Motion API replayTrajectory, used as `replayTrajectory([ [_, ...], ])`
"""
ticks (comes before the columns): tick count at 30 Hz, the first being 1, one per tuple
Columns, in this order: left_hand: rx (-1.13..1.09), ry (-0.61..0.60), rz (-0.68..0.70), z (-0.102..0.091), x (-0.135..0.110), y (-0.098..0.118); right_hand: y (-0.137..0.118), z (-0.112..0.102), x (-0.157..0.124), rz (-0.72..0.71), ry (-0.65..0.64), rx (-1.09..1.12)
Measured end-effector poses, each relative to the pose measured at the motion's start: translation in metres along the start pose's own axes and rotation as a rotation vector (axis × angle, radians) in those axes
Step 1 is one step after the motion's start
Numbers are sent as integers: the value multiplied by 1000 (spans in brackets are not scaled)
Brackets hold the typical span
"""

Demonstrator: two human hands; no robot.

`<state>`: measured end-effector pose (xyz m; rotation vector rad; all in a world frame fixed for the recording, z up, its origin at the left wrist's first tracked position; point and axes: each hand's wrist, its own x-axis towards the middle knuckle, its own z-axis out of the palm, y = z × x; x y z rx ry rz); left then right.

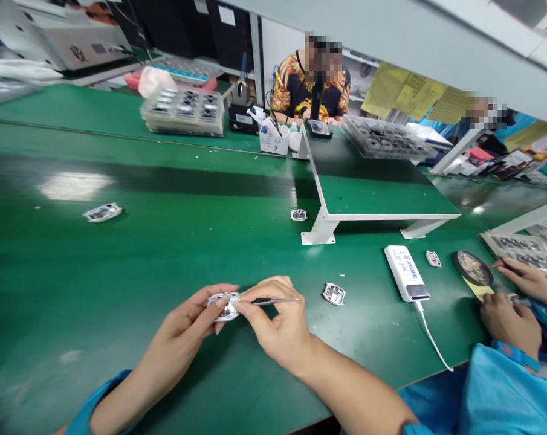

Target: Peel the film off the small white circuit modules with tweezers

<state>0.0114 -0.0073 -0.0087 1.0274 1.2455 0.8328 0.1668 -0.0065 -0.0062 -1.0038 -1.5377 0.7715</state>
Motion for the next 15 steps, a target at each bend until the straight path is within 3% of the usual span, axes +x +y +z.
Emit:
replayTrajectory([
  [7,-93,-47,-85,-5,-2,0,7,-3,4,84,62,121],
  [15,-72,-101,-102,-5,-6,2,9,-2,5,157,-49,168],
])
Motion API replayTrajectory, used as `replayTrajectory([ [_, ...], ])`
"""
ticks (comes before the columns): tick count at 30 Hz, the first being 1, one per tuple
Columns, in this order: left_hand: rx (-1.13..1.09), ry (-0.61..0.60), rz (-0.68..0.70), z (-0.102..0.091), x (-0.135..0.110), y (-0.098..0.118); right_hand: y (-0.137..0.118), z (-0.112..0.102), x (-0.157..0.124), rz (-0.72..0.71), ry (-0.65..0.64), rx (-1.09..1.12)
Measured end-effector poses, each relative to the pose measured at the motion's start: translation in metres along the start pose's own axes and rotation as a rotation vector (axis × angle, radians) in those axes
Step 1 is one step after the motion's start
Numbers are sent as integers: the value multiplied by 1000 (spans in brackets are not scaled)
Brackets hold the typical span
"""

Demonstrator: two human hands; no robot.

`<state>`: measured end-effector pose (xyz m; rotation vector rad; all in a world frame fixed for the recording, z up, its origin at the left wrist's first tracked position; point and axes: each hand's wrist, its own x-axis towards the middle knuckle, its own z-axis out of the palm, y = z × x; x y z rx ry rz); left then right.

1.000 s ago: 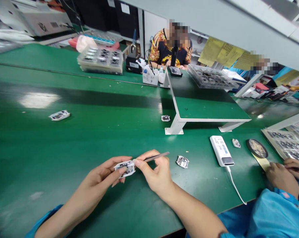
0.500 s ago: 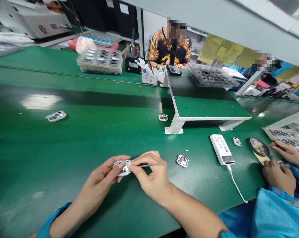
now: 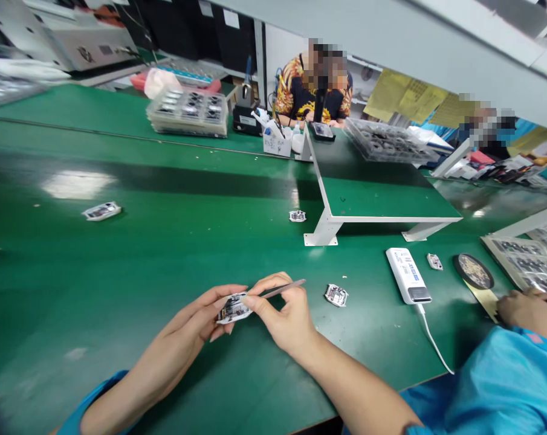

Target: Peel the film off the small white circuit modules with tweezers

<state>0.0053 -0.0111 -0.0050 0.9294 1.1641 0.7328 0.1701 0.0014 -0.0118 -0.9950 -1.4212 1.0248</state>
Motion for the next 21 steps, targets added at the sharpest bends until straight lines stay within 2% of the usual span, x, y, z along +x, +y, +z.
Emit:
replayTrajectory([
  [7,28,-21,-3,2,-1,2,1,0,1,74,-35,7],
  [11,31,-28,5,3,0,1,1,-2,1,177,-45,31],
  [17,132,-25,56,1,2,0,1,0,1,201,46,47],
  [21,199,-19,92,0,3,-2,2,1,0,214,48,23],
])
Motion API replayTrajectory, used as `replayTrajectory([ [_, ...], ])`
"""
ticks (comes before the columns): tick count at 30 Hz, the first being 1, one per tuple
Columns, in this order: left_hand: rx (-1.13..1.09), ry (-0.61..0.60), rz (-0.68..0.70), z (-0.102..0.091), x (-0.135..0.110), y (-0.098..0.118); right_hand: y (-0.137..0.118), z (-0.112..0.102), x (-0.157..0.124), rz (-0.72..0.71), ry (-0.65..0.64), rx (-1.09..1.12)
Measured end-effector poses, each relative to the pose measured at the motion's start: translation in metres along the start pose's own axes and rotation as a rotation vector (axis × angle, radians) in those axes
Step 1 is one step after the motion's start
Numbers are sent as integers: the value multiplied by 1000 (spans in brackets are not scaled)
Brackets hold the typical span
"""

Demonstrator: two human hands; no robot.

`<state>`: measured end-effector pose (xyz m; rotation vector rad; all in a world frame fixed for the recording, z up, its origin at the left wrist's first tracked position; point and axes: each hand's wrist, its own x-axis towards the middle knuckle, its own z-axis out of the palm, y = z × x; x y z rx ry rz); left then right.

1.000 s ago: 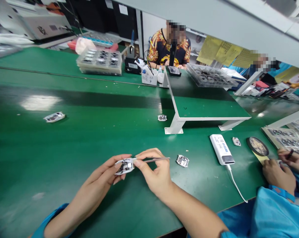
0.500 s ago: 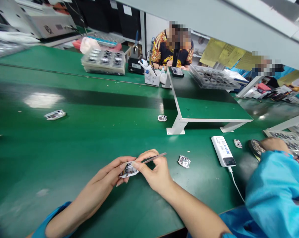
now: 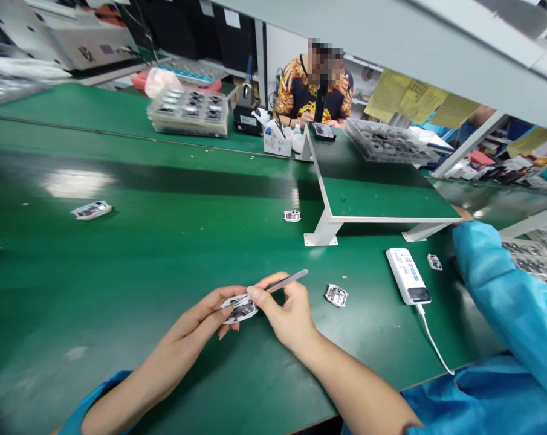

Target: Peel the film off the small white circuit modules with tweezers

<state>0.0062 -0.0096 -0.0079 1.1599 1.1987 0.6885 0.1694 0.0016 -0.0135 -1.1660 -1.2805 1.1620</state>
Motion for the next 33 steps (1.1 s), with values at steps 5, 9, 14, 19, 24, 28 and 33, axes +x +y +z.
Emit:
replayTrajectory([
  [5,28,11,31,-1,-1,-1,1,0,1,8,4,5],
  [9,43,2,28,-2,-1,-2,1,0,2,5,3,63],
  [14,70,-10,20,-1,-2,2,2,1,1,-26,12,111],
  [19,71,-28,11,-1,-2,5,2,1,1,-69,-10,101],
  [24,35,-41,16,-4,-2,4,3,0,-1,-69,-21,60],
  [28,32,-48,18,-4,0,2,2,-1,-2,-124,-17,-2],
  [33,52,-38,-3,-4,3,0,3,0,-1,-145,-11,-8],
])
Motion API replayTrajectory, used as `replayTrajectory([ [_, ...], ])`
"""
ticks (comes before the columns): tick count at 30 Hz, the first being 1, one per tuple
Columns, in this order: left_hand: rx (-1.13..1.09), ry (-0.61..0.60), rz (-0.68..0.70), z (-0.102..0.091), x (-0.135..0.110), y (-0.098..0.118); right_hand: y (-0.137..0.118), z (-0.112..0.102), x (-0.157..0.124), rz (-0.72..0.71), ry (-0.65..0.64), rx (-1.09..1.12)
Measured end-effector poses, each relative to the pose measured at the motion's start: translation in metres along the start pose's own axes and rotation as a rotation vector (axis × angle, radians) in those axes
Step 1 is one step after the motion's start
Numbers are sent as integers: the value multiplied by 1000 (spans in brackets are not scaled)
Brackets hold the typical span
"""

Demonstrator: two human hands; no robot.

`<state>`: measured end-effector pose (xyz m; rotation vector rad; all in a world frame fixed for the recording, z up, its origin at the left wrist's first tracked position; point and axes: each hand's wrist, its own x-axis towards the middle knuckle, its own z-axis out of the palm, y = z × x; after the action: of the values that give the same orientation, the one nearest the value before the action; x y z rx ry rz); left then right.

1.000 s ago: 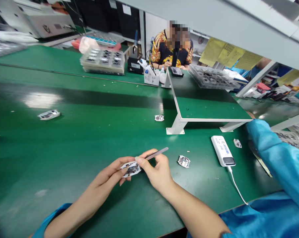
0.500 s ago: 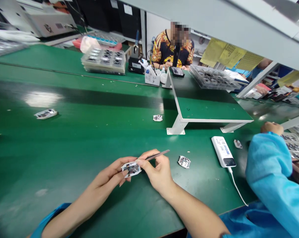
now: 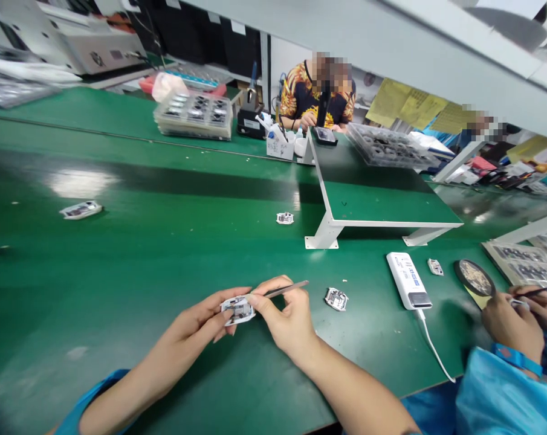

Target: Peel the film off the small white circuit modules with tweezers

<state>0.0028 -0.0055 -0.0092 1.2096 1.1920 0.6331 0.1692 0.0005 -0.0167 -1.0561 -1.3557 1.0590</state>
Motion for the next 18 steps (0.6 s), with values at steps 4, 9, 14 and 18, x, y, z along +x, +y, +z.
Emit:
replayTrajectory([
  [4,-23,-7,-18,1,1,1,1,2,0,-14,4,4],
  [9,-171,20,-46,0,-2,4,1,2,-1,-4,34,13],
  [14,-217,52,-40,0,-4,5,2,1,-2,-8,84,50],
  [18,-171,43,-16,1,-4,5,4,3,-2,-6,51,73],
])
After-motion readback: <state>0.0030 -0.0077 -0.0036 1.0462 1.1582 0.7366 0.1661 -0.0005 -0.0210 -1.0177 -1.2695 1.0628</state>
